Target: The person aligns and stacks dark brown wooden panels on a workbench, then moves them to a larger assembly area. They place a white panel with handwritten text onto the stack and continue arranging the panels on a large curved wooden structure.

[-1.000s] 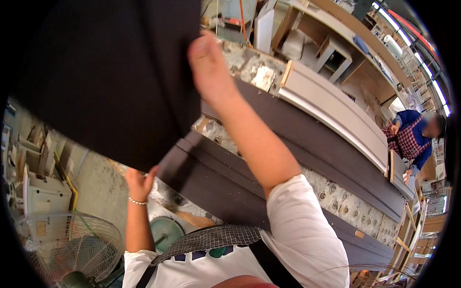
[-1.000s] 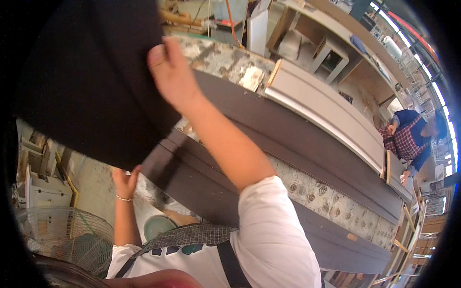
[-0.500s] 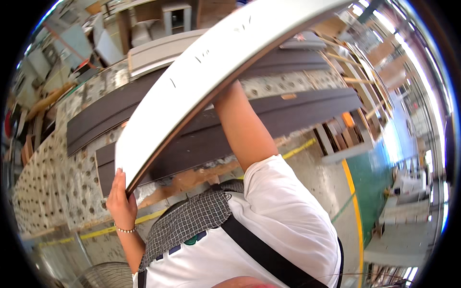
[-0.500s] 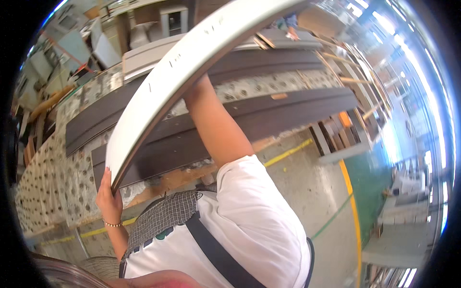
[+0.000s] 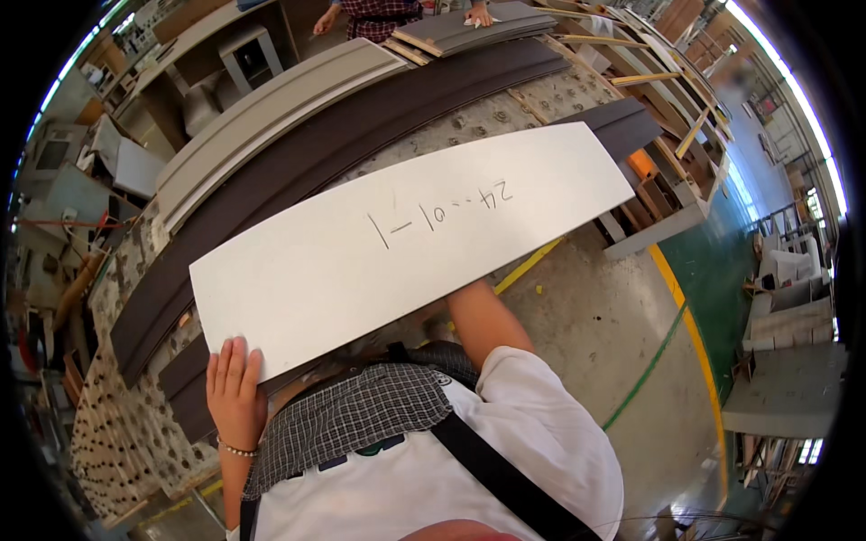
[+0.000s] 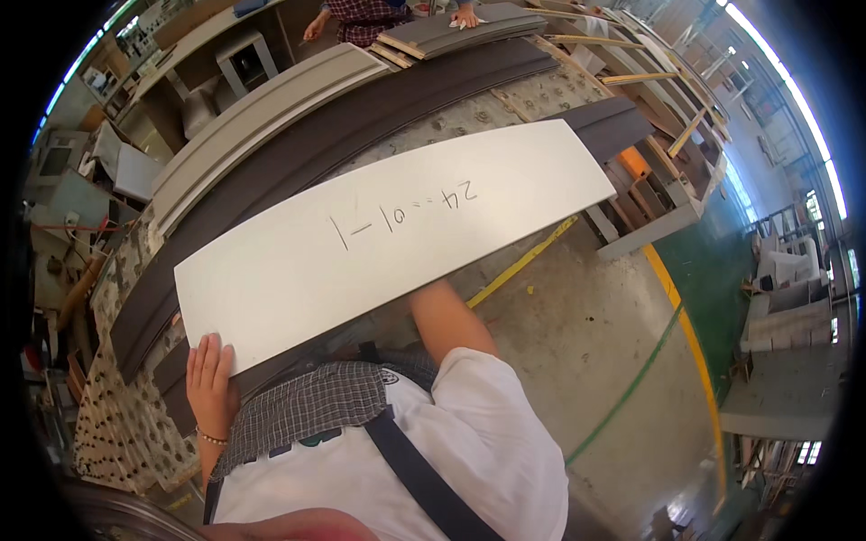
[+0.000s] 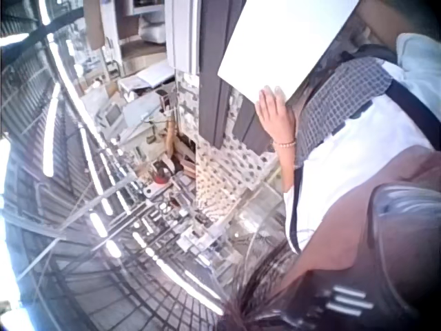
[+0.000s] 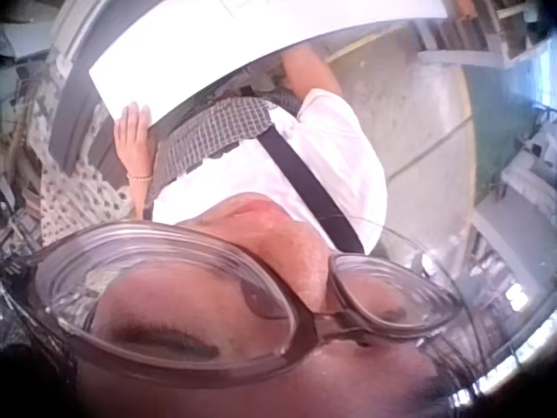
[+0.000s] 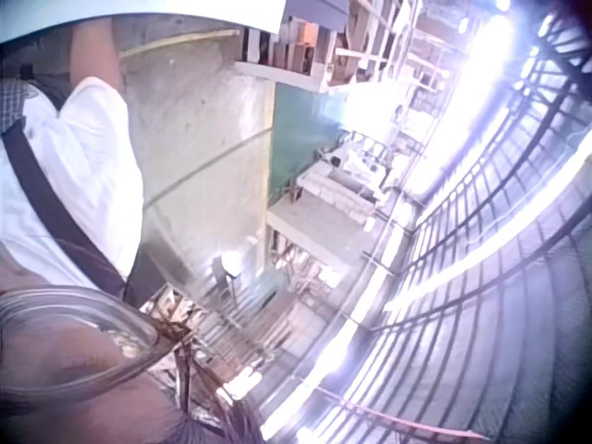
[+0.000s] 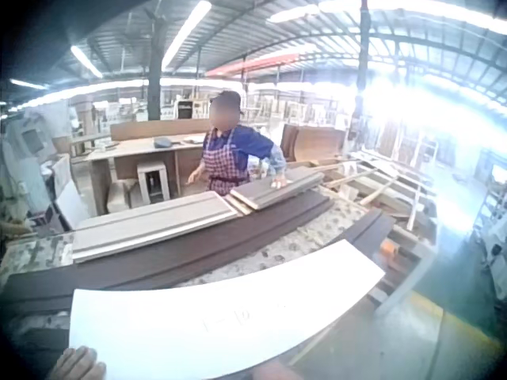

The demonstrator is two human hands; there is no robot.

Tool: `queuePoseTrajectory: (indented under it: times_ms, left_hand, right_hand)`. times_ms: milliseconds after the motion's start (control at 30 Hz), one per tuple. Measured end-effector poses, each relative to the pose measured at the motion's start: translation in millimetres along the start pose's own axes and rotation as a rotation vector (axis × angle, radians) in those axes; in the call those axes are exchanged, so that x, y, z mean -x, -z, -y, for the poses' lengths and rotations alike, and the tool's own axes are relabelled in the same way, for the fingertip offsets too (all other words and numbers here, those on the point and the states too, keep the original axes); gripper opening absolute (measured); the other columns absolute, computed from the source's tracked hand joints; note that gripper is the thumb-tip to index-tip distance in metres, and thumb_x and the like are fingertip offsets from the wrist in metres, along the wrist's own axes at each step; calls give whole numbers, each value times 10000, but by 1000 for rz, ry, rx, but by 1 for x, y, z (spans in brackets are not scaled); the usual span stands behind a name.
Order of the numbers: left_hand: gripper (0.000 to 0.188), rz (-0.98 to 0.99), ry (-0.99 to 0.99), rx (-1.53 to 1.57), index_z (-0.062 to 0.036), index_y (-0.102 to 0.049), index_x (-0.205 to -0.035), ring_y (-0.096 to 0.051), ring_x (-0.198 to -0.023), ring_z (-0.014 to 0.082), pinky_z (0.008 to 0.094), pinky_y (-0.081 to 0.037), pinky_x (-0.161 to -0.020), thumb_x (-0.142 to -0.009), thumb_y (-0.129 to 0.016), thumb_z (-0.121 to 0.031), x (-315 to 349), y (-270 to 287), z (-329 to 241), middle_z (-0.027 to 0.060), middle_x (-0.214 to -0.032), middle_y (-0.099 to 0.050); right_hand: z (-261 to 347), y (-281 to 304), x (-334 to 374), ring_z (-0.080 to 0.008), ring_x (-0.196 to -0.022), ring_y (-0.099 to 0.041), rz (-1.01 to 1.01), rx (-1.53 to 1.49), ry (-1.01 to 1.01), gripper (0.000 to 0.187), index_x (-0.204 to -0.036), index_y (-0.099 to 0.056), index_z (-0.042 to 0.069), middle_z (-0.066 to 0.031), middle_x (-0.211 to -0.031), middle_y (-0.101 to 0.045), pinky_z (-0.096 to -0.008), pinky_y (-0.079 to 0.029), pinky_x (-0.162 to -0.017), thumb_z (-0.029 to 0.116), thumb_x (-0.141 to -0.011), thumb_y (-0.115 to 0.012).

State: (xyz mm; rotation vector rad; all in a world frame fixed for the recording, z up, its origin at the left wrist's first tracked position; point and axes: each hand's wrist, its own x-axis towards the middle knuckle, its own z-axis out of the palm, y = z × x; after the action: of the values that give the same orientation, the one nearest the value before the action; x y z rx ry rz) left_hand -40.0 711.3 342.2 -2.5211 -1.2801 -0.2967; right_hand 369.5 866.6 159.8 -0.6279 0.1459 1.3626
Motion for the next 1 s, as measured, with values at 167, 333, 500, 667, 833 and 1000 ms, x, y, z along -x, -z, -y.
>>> queuePoseTrajectory:
  times_ms: [167,333,500,667,833,1000]
  left_hand:
    - [439,99,261,397,-51,-522,-1300,-287,-1381,364,461,-252,-1108,-878,-571,-165,-55,-31,-18,197,-1461,-360]
    - [545,-174,1205,1440,20,-397,-1366,-445,-1259,263,356,-360,-1039,-917,-597,-216,-98,-74,-32,180,-1360,-467]
    - [509,-217,1334,1513,32,-416,-1327,-533,-1114,181,314,-433,-941,-916,-604,-202,-128,-88,-8,94,-1246,-550]
    - [501,-271,1302,1378,41,-425,-1319,-537,-1100,172,297,-420,-947,-916,-601,-201,-152,-85,35,86,-1244,-552]
    - [436,-234,1354,1342,40,-469,-1285,-553,-1032,142,280,-432,-906,-928,-577,-184,-157,-112,81,75,-1182,-581]
    - [394,-208,1367,1300,41,-502,-1256,-559,-1024,135,278,-441,-897,-930,-569,-169,-170,-126,100,71,-1162,-599]
  right_hand:
    - [34,5,-65,-249,-1234,-442,-17,38,-132,614,-1353,-424,85,-77,-1356,-473,-394,-371,-1038,545,-948,-380]
    - [28,-18,-132,-251,-1240,-439,18,68,-287,601,-1353,-426,85,-78,-1359,-472,-397,-368,-1042,529,-951,-385]
    - [-7,-70,-193,-253,-1245,-436,93,60,-373,587,-1354,-427,85,-78,-1362,-472,-399,-364,-1046,513,-953,-390]
    - [-54,-99,-235,-255,-1251,-433,118,54,-421,574,-1354,-428,84,-79,-1365,-471,-401,-361,-1050,497,-956,-395]
    - [-69,-99,-258,-256,-1257,-430,111,100,-423,561,-1355,-430,84,-79,-1367,-470,-403,-357,-1054,481,-959,-401]
    - [-83,-95,-271,-258,-1262,-427,107,143,-444,548,-1355,-431,84,-80,-1370,-470,-406,-354,-1058,465,-962,-406]
